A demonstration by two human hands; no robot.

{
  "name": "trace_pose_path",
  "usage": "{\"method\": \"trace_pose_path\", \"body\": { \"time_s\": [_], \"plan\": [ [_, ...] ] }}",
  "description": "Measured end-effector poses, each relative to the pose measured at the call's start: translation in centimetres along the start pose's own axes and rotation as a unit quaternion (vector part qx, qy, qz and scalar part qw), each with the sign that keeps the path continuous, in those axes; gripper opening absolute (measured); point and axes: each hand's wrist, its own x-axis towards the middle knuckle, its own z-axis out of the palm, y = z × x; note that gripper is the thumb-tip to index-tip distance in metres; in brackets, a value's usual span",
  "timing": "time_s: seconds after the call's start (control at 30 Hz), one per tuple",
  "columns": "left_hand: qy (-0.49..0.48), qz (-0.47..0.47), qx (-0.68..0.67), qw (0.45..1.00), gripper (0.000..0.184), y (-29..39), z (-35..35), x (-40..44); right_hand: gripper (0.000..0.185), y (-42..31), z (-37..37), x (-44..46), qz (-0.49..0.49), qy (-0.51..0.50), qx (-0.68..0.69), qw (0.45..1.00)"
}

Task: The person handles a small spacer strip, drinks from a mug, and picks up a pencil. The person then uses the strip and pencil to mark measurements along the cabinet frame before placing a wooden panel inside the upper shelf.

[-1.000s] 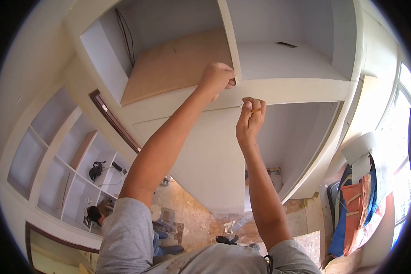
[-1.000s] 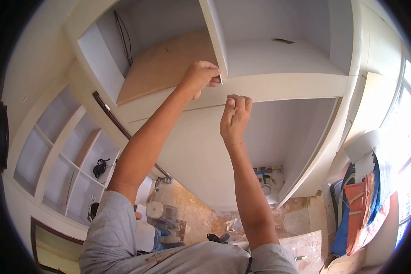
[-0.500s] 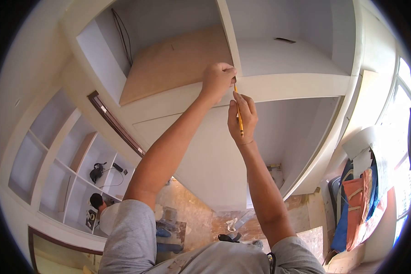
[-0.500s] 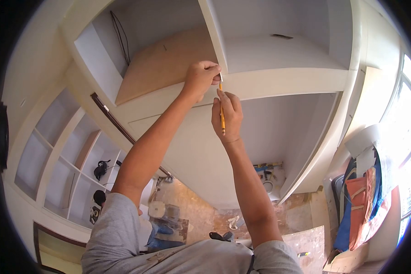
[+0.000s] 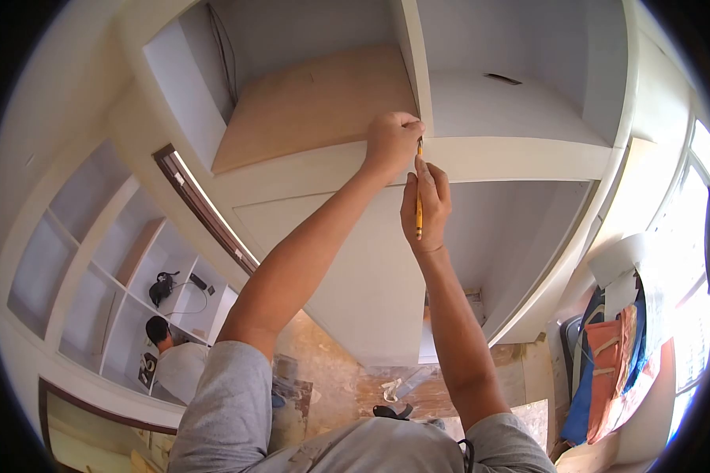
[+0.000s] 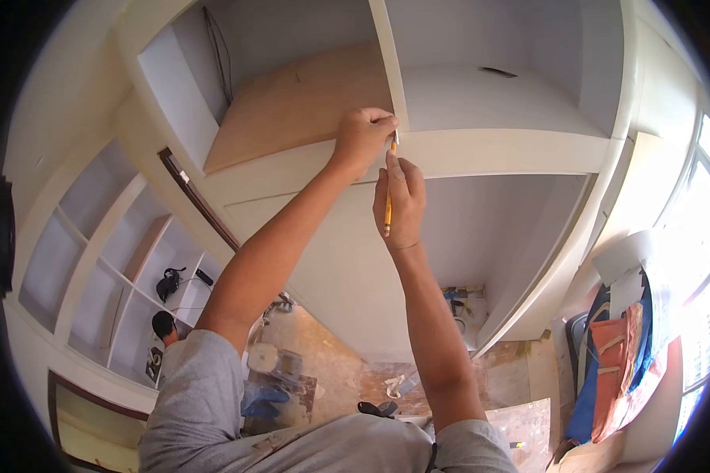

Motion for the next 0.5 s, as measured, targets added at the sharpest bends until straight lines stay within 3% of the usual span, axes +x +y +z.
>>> {"method": "trace_pose_path", "body": {
  "time_s": [0.4, 0.5],
  "plan": [
    [0.023, 0.015, -0.052, 0.998, 0.018, -1.1, 0.9, 0.2, 0.035, 0.8, 0.3, -0.1, 0.002, -0.018, -0.032, 0.999],
    [0.024, 0.002, -0.073, 0.997, 0.018, -0.9, 0.7, -0.1, 0.047, 0.6, 0.5, -0.2, 0.003, -0.03, -0.016, 0.999]
  ]
}}
